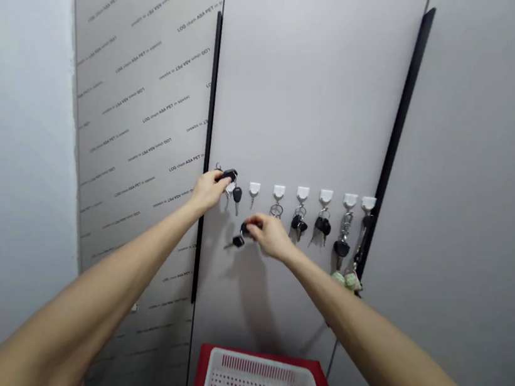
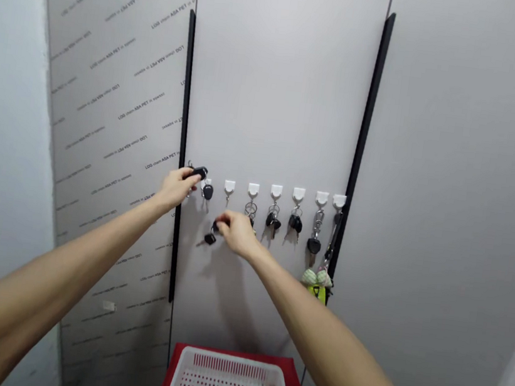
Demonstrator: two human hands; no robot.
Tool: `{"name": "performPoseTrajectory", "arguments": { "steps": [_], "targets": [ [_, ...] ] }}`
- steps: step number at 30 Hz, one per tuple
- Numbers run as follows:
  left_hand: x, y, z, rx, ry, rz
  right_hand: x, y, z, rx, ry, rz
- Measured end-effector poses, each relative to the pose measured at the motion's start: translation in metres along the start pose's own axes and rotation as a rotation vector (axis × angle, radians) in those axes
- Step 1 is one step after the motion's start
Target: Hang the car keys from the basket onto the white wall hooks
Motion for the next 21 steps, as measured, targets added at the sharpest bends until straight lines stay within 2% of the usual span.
{"name": "performPoseTrajectory", "arguments": {
  "steps": [1, 3, 5, 7, 9, 10, 12, 13, 15, 18, 19, 21],
  "targets": [
    [-0.016, 0.01, 0.003, -0.039, 0.006, 0.067, -0.02, 0.012, -0.009, 0.028, 0.015, 0.07],
    [-0.064, 0.044, 0.007, -0.056, 0.069, 0.276, -0.065, 0.04, -0.033, 0.077, 0.078, 0.222],
    [-0.127, 0.083, 0.019, -0.01, 0.093, 0.497, -0.115, 0.068, -0.06, 0.109, 0.176, 0.352],
    [-0.195, 0.121, 0.04, 0.067, 0.058, 0.697, -0.163, 0.089, -0.083, 0.096, 0.259, 0.432],
    [-0.253, 0.15, 0.062, 0.117, 0.007, 0.857, -0.199, 0.102, -0.1, 0.049, 0.312, 0.48],
    [-0.275, 0.16, 0.069, 0.131, -0.007, 0.913, -0.211, 0.106, -0.105, 0.027, 0.323, 0.505],
    [-0.3, 0.172, 0.076, 0.155, -0.008, 1.018, -0.217, 0.103, -0.107, 0.007, 0.31, 0.54],
    [-0.299, 0.174, 0.074, 0.159, 0.002, 1.034, -0.21, 0.094, -0.106, 0.008, 0.297, 0.518],
    [-0.269, 0.17, 0.062, 0.144, 0.017, 0.956, -0.175, 0.057, -0.102, 0.011, 0.279, 0.342],
    [-0.174, 0.149, 0.034, 0.067, -0.029, 0.566, -0.106, -0.034, -0.099, -0.04, 0.303, -0.205],
    [-0.142, 0.141, 0.026, 0.031, -0.061, 0.412, -0.088, -0.056, -0.095, -0.055, 0.294, -0.328],
    [-0.096, 0.134, 0.009, 0.02, -0.082, 0.196, -0.058, -0.082, -0.088, -0.133, 0.276, -0.466]
  ]
}}
Point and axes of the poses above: each hand's wrist, its own x-axis towards the middle knuckle, its own y-axis out of the palm, z = x × y, the point moved 10 cm from there along x, towards the middle knuckle, and after that the axes turned 4 degrees about -z, right-handed, at the moved point
